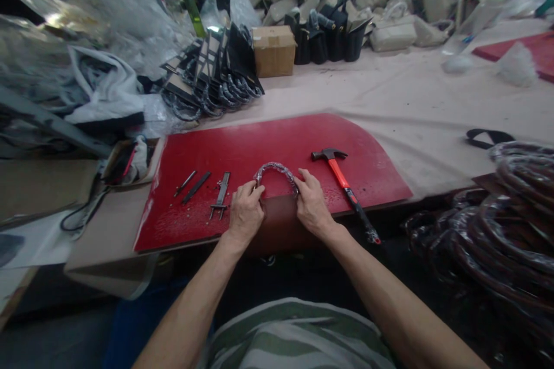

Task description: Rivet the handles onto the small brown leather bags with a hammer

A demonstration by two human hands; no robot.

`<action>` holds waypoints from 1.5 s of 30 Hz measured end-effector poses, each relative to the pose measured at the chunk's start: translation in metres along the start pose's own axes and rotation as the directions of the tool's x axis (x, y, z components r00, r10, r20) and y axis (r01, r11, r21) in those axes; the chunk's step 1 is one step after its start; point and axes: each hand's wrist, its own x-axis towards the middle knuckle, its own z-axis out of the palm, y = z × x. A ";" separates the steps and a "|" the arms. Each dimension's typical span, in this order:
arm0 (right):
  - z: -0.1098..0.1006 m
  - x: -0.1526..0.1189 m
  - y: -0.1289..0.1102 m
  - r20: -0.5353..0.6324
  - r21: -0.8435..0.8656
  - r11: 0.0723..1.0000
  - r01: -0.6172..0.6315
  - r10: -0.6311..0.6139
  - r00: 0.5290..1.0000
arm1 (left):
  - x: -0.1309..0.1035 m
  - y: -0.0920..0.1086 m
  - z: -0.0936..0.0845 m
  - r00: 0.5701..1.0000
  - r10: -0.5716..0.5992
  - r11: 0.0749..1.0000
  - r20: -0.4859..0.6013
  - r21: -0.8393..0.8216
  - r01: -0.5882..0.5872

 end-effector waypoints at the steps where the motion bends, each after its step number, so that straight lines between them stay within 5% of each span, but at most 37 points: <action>1: -0.003 -0.002 0.001 0.045 -0.041 0.997 0.065 -0.064 0.997 | 0.000 0.003 -0.003 1.000 -0.016 1.000 0.021 0.024 0.015; 4: -0.010 -0.006 0.007 0.167 -0.160 0.952 0.262 -0.235 0.957 | 0.001 0.011 -0.009 0.996 -0.048 0.997 0.077 0.064 0.043; 9: -0.007 0.001 0.017 0.208 -0.236 0.861 0.450 -0.408 0.889 | 0.002 0.013 -0.010 0.993 -0.073 0.993 0.091 0.102 0.064; 15: -0.007 0.003 0.014 0.191 -0.284 0.818 0.500 -0.463 0.866 | 0.000 0.011 -0.010 0.993 -0.078 0.997 0.085 0.009 0.078; 19: -0.005 0.003 0.015 0.202 -0.278 0.832 0.481 -0.439 0.876 | 0.003 0.006 -0.016 0.991 -0.132 0.968 0.023 -0.214 0.134; 23: -0.005 0.003 0.016 0.219 -0.266 0.852 0.451 -0.402 0.889 | 0.016 -0.024 -0.046 0.972 -0.229 0.936 -0.056 -0.289 0.204; 28: -0.006 0.002 0.016 0.248 -0.243 0.878 0.413 -0.355 0.901 | 0.037 -0.094 -0.094 0.849 -0.519 0.845 0.094 0.205 0.494; 31: -0.007 0.003 0.016 0.264 -0.223 0.891 0.395 -0.335 0.905 | 0.043 -0.120 -0.106 0.790 -0.575 0.807 0.215 0.313 0.501; 35: -0.009 0.003 0.014 0.272 -0.207 0.906 0.371 -0.311 0.911 | 0.046 -0.124 -0.104 0.758 -0.570 0.814 0.317 0.343 0.468; 45: -0.011 0.004 0.011 0.286 -0.158 0.929 0.334 -0.281 0.916 | 0.057 -0.135 -0.098 0.725 -0.596 0.802 0.345 0.288 0.523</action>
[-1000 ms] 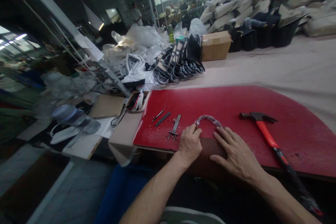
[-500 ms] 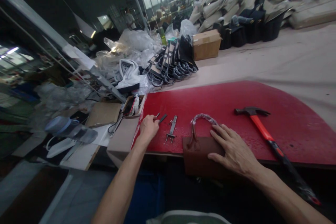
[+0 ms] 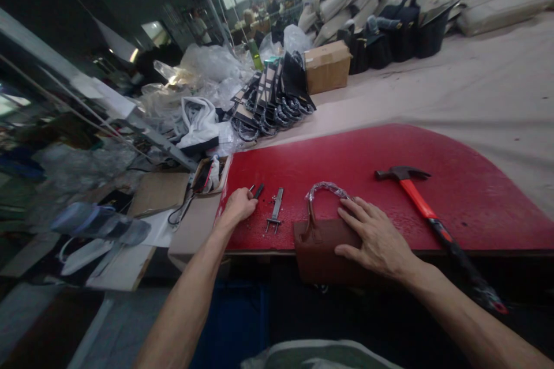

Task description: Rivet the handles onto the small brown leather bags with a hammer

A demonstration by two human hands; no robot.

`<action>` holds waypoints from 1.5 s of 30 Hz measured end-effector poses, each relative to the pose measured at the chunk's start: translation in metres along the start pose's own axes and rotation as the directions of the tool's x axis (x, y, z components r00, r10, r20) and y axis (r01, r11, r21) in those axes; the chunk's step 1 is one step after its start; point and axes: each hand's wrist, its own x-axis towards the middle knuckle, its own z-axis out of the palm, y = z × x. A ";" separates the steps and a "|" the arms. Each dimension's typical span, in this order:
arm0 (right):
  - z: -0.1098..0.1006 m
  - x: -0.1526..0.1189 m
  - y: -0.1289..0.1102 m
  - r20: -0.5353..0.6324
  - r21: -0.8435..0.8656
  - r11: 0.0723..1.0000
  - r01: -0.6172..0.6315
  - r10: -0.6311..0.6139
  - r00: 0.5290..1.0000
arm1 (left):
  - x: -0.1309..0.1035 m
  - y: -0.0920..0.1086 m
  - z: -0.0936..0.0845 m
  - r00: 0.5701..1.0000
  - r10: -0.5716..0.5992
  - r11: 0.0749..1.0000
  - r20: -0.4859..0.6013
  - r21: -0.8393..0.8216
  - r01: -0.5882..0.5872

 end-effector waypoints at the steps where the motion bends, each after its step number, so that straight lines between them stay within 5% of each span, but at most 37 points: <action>1: -0.003 0.000 -0.002 0.017 0.006 1.000 -0.011 0.011 1.000 | -0.002 -0.003 0.000 1.000 0.001 0.999 0.005 -0.039 -0.001; 5: -0.014 0.001 -0.010 0.099 0.039 0.998 -0.055 0.050 0.994 | -0.013 -0.014 0.003 0.999 -0.004 0.943 0.039 -0.333 0.017; 8: -0.020 0.003 -0.016 0.140 0.058 0.994 -0.092 0.084 0.987 | -0.027 -0.012 0.011 0.997 -0.042 0.631 0.070 -0.772 0.081; 10: -0.024 0.004 -0.018 0.166 0.073 0.991 -0.109 0.095 0.981 | -0.040 -0.001 0.019 0.997 -0.052 0.388 0.062 -0.918 0.077; 14: -0.032 0.002 -0.017 0.206 0.103 0.992 -0.077 0.055 0.977 | -0.072 0.038 0.031 0.997 -0.069 0.115 0.028 -0.993 0.035; 20: -0.033 0.005 -0.009 0.258 0.154 0.988 -0.006 -0.035 0.965 | -0.107 0.089 0.055 0.999 0.035 -0.048 0.031 -0.998 0.033; 24: -0.028 0.005 -0.010 0.226 0.158 0.986 -0.060 0.023 0.974 | -0.118 0.103 0.082 0.997 0.077 -0.019 -0.025 -1.000 -0.024; 30: -0.026 0.003 -0.011 0.213 0.180 0.980 -0.089 0.050 0.976 | -0.127 0.106 0.100 0.962 0.150 0.257 -0.226 -0.931 -0.259; 39: -0.022 -0.003 -0.011 0.190 0.205 0.976 -0.072 0.032 0.981 | -0.140 0.092 0.122 0.906 0.247 0.507 -0.344 -0.751 -0.423; 45: -0.021 -0.003 -0.013 0.186 0.201 0.976 -0.082 0.044 0.982 | -0.140 0.091 0.123 0.882 0.296 0.442 -0.365 -0.767 -0.466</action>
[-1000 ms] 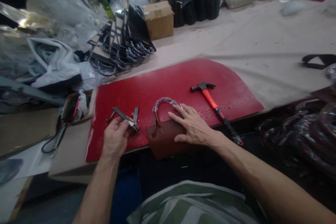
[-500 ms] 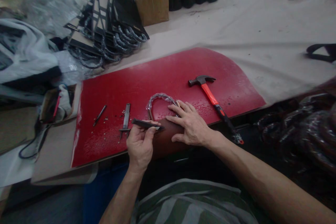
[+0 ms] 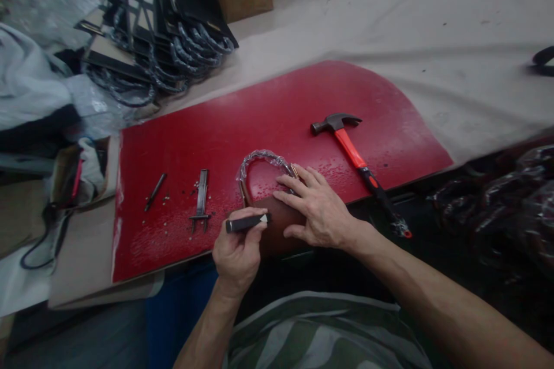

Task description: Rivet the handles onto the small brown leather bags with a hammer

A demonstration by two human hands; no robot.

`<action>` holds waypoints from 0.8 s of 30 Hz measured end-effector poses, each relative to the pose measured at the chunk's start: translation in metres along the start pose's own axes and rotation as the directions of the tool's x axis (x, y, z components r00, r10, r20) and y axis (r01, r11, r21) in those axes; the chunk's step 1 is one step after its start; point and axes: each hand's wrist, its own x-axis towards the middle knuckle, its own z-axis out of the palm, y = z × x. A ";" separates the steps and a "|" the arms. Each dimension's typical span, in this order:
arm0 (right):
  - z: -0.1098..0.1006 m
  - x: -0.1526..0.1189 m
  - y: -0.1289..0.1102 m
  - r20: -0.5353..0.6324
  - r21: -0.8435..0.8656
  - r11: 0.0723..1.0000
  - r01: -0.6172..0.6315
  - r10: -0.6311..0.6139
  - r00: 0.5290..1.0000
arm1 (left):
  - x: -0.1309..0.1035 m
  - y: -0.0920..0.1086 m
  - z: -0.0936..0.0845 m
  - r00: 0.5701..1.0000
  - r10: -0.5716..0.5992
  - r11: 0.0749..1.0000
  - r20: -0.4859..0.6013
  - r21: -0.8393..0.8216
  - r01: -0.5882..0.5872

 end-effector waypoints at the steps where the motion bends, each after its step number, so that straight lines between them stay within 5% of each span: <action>1: 0.000 0.000 0.000 -0.004 -0.003 1.000 -0.001 0.001 1.000 | 0.001 0.001 0.000 1.000 0.007 1.000 0.008 -0.016 -0.007; 24: 0.003 -0.002 0.003 -0.072 0.031 0.999 0.027 -0.025 0.997 | 0.008 0.001 0.004 0.945 0.306 0.948 0.118 0.052 -0.313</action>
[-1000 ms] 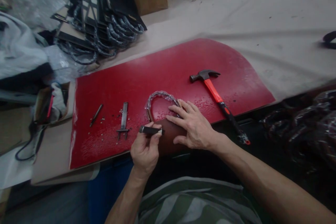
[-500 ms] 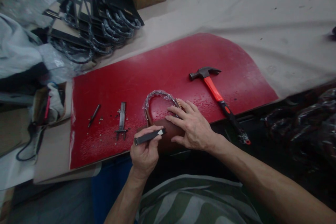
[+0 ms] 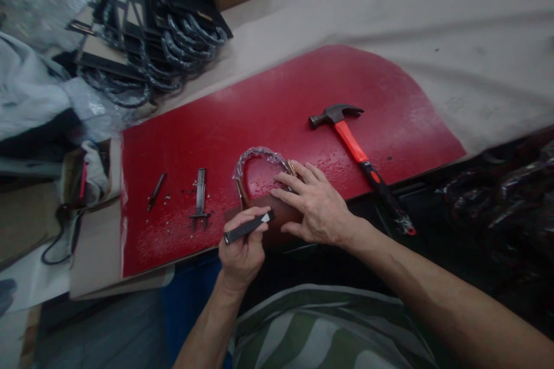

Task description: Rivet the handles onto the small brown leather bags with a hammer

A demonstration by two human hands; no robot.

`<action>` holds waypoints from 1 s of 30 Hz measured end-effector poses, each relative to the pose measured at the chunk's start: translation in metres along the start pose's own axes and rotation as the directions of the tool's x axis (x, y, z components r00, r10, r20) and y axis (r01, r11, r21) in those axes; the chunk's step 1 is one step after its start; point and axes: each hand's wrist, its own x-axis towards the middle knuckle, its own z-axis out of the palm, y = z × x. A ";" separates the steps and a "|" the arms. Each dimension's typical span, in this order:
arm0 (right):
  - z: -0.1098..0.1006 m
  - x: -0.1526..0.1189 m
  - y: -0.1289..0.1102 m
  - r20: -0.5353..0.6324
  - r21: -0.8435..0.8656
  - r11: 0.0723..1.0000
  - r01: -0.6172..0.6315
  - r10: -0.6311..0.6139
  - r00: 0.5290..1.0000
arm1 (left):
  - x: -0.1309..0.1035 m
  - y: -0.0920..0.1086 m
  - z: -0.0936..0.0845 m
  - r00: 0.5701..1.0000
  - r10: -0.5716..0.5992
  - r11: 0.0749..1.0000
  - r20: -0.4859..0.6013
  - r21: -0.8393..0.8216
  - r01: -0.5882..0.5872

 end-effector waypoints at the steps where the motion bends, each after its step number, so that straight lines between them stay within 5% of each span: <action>1: 0.000 0.000 0.000 -0.003 0.002 1.000 0.001 -0.001 1.000 | 0.000 0.000 0.001 1.000 0.008 1.000 0.001 -0.006 -0.008; 9: 0.000 -0.001 0.000 -0.002 0.007 1.000 0.000 0.000 1.000 | 0.007 0.003 0.002 0.995 0.080 0.990 0.059 0.113 -0.087; 15: -0.001 0.000 0.000 0.008 0.013 1.000 -0.014 0.014 1.000 | 0.008 0.003 0.008 0.989 0.151 0.973 0.006 0.177 -0.150; 24: -0.002 -0.002 0.001 -0.009 0.031 0.999 0.006 -0.005 1.000 | 0.007 0.002 0.013 0.997 0.072 0.949 0.010 0.306 -0.072; 27: -0.001 -0.004 0.006 -0.103 0.117 0.991 0.069 -0.057 0.993 | 0.007 0.002 0.015 0.998 0.066 0.945 0.015 0.320 -0.067; 30: -0.005 -0.011 0.013 -0.344 0.203 0.976 0.076 -0.002 0.939 | 0.008 0.002 0.015 0.997 0.080 0.941 -0.002 0.330 -0.075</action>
